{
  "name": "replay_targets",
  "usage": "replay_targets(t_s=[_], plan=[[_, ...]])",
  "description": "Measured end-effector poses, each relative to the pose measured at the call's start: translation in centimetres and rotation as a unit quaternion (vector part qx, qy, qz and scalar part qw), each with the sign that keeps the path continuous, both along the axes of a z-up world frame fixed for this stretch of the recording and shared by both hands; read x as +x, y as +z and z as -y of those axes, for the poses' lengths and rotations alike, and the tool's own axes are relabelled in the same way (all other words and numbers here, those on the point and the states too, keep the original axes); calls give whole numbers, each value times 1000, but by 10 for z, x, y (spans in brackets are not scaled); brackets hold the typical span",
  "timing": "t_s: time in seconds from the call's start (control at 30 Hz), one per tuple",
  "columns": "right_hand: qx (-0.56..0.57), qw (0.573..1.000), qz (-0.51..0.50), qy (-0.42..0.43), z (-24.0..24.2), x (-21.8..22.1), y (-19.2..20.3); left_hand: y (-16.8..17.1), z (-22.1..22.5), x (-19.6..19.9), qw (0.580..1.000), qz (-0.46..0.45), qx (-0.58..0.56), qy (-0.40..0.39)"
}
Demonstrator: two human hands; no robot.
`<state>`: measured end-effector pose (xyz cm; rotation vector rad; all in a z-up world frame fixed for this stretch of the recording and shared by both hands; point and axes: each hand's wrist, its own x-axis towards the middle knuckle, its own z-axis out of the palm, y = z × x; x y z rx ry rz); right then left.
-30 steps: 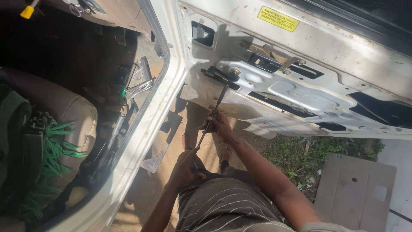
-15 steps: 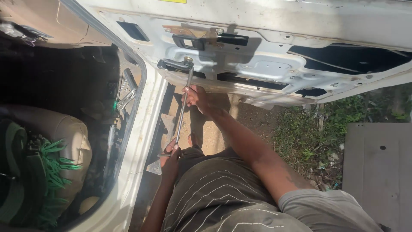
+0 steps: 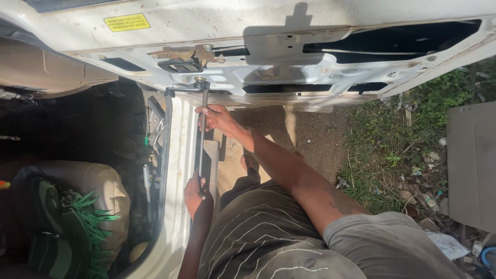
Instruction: Repairing the internal latch or handle mechanism of a vehicle door using a socket wrench.
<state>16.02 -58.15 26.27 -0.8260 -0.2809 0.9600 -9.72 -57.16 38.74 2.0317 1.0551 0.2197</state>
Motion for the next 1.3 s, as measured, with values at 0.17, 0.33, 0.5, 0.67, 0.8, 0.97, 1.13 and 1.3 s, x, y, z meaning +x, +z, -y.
replay_targets(t_s=[0.17,0.33,0.5,0.67,0.8,0.97,1.13,1.3], plan=[[62,997,6,49,17,-34,14,-59,-53,-30,1000,-3,-6,18],[184,969,-73,145,29,-50,30,-98,-85,-49,735,228,-612,181],[109,990,-4,86,10,-56,-14,-20,-91,-52,869,53,-430,240],[47,998,-19,45,7,-59,-20,58,-114,0,996,2,-17,89],[54,998,-7,42,11,-60,-13,54,-107,114,985,-58,84,-141],[79,996,-29,23,10,-69,-12,11,-91,220,964,-112,-13,-241],[96,995,-19,25,11,-87,-36,6,-76,246,968,-177,31,-174],[161,972,-113,128,36,-81,14,-62,-125,238,965,-62,-203,-152]])
